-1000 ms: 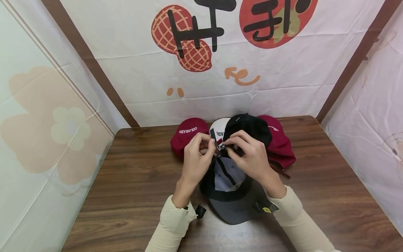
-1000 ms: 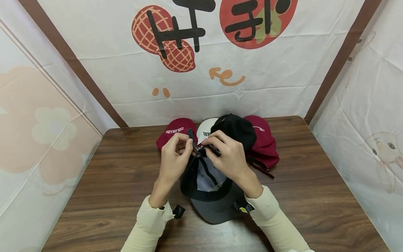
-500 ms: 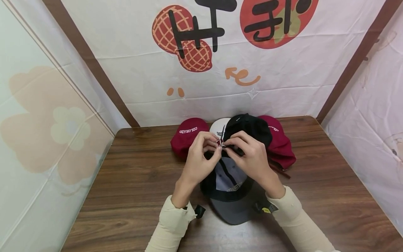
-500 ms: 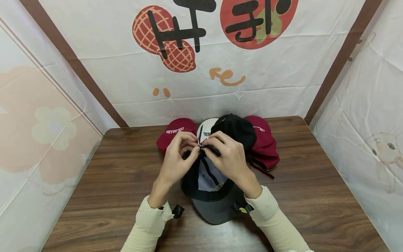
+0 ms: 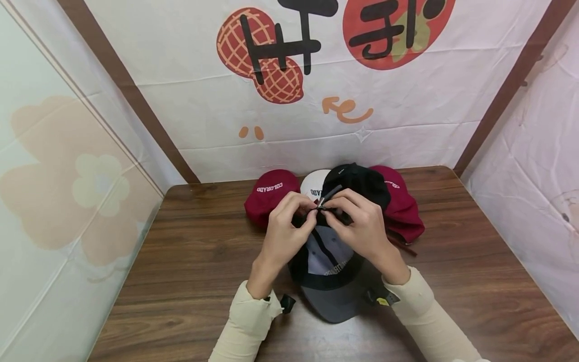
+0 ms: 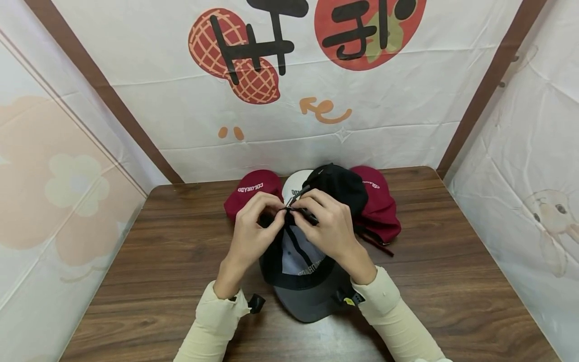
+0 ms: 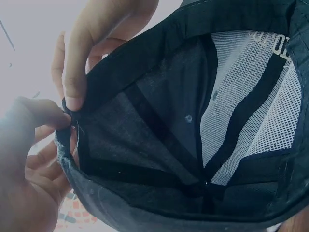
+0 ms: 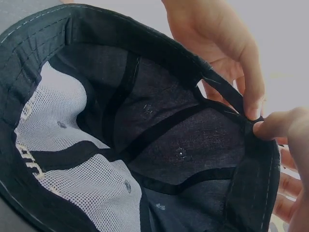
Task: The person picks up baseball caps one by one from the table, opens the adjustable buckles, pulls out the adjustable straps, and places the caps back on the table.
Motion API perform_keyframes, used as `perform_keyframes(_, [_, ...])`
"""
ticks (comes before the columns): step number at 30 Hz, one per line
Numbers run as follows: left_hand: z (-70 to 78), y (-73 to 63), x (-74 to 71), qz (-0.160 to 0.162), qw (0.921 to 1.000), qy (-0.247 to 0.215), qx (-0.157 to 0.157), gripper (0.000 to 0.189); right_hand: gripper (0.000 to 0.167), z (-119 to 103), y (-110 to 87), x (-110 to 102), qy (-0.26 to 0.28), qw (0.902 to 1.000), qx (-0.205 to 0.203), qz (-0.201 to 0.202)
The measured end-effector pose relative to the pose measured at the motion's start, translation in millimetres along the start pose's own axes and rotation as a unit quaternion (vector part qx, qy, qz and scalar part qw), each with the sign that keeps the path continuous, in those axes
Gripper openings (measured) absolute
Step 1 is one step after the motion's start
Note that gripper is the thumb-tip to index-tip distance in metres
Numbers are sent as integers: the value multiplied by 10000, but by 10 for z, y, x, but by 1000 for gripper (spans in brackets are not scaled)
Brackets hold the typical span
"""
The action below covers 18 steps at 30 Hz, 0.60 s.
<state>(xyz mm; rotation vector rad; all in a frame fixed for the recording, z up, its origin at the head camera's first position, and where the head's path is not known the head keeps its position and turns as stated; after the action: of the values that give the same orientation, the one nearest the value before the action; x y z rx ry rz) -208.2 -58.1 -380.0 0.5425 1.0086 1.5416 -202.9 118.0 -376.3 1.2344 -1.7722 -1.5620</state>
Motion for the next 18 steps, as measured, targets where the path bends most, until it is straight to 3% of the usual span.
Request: perform_keyframes(18, [1, 36, -1, 56, 9995, 133, 294, 15, 6, -20, 25, 9, -148, 9996, -196, 147])
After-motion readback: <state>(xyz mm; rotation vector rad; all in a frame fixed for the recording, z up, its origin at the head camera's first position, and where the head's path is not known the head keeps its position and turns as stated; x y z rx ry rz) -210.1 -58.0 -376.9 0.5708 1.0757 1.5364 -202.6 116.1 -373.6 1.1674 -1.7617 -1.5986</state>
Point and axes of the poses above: each hand's wrist, its own y-axis towards the middle knuckle, its own x-axis out of the palm, z = x × y, the point moved 5 cm from there along y, towards the middle knuckle, and after that the axes turned 12 degrees about z, right-handed, at the moved point
